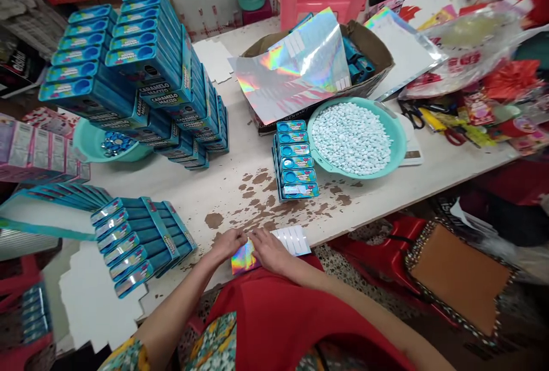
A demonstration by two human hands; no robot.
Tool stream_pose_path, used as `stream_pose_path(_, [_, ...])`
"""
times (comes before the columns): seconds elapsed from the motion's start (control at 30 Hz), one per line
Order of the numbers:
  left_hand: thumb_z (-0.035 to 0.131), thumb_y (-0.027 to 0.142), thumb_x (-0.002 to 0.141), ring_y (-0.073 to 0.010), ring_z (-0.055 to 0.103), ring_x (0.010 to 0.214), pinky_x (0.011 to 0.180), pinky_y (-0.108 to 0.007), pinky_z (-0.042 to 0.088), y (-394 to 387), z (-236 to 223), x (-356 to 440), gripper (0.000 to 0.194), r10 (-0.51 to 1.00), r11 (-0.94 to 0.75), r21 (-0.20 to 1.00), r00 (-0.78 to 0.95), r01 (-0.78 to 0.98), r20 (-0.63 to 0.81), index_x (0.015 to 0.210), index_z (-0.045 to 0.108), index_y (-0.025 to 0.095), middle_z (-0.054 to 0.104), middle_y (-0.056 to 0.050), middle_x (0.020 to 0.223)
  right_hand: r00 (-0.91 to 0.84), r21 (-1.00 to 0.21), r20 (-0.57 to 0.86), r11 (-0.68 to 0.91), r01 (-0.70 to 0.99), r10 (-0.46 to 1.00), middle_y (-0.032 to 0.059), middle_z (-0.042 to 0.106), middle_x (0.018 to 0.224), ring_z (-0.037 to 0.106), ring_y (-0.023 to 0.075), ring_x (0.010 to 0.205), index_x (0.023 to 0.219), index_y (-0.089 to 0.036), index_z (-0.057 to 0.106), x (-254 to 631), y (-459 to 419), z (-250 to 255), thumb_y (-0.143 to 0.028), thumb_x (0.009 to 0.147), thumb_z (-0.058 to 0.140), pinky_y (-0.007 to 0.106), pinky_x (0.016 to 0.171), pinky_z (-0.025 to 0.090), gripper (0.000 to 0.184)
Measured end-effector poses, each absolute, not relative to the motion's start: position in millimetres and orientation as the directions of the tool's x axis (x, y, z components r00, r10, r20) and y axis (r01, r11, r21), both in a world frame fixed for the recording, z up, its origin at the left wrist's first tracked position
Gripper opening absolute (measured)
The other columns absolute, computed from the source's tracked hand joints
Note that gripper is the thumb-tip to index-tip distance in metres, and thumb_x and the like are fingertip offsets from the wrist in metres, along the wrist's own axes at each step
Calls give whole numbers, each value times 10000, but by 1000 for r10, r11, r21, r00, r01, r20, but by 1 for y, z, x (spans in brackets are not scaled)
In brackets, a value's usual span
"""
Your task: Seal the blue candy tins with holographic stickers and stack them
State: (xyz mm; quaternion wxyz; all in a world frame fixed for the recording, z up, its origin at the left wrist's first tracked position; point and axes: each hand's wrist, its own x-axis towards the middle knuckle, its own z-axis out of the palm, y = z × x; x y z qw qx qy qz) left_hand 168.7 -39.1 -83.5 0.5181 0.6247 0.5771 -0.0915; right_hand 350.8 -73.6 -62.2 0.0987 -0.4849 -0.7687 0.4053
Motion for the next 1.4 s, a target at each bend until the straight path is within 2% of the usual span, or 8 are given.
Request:
stream_pose_path(0.2, [452, 286, 738, -114, 430, 571, 519, -213, 261, -39, -92, 168, 201, 632, 271, 520, 258, 810, -731, 718, 595, 146, 514, 16, 595, -548, -708, -203, 265, 654, 811, 89, 585, 1180, 516, 282, 1093, 947, -218, 620, 356, -74, -53, -55, 729, 554, 397, 913, 441, 279])
stream_pose_path(0.43, [476, 294, 774, -175, 530, 738, 654, -253, 366, -35, -69, 176, 182, 718, 253, 500, 185, 828, -671, 758, 606, 167, 605, -32, 725, -398, -777, -128, 157, 609, 908, 9, 601, 756, 559, 183, 755, 759, -216, 554, 369, -57, 0, -158, 797, 566, 292, 671, 432, 71])
stream_pose_path(0.6, [396, 403, 861, -196, 513, 1026, 846, -289, 416, -12, 15, 203, 361, 875, 224, 871, 304, 437, -377, 1141, 522, 212, 560, -65, 1176, -239, -848, -139, 9, 530, 961, -23, 577, 713, 539, 134, 687, 737, -206, 537, 403, -35, 75, -232, 830, 558, 243, 641, 406, 99])
stream_pose_path(0.73, [502, 408, 821, -154, 548, 769, 700, -255, 444, 11, 65, 234, 256, 750, 232, 935, 562, 270, -348, 874, 579, 170, 609, -35, 838, -112, -868, -108, -39, 496, 988, -21, 580, 712, 536, 130, 675, 732, -203, 548, 418, -16, 98, -245, 830, 554, 237, 623, 405, 107])
stream_pose_path(0.8, [472, 401, 843, -124, 514, 658, 621, -232, 421, 24, 73, 245, 270, 746, 246, 933, 563, 264, -356, 765, 547, 154, 550, -8, 689, -51, -866, -91, -54, 498, 995, -18, 581, 713, 533, 135, 673, 736, -205, 552, 423, -8, 97, -269, 831, 554, 244, 621, 408, 114])
stream_pose_path(1.1, [409, 257, 858, -105, 490, 596, 564, -209, 367, 85, 60, 272, 163, 828, 29, 926, 510, 378, -234, 1001, 448, 188, 517, 38, 644, 283, -697, 193, -72, 714, 940, 80, 493, 971, 467, 246, 994, 718, -197, 587, 435, 38, 54, -259, 778, 574, 422, 878, 392, 87])
stream_pose_path(1.27, [380, 258, 869, -119, 503, 598, 621, -239, 402, 93, 30, 283, 216, 859, 25, 907, 456, 420, -235, 1068, 412, 183, 524, 33, 653, 354, -760, 205, -79, 645, 912, 88, 451, 1008, 459, 240, 1013, 798, -188, 530, 437, 48, 33, -195, 757, 530, 432, 904, 393, 41])
stream_pose_path(1.4, [383, 226, 847, -204, 583, 800, 757, -340, 440, 73, 12, 286, 321, 915, -3, 746, 303, 666, -267, 1158, 442, 172, 622, -66, 866, 428, -848, 116, -135, 512, 896, 93, 425, 1058, 493, 209, 916, 1007, -182, 460, 438, 45, 28, -222, 736, 564, 379, 791, 463, 294])
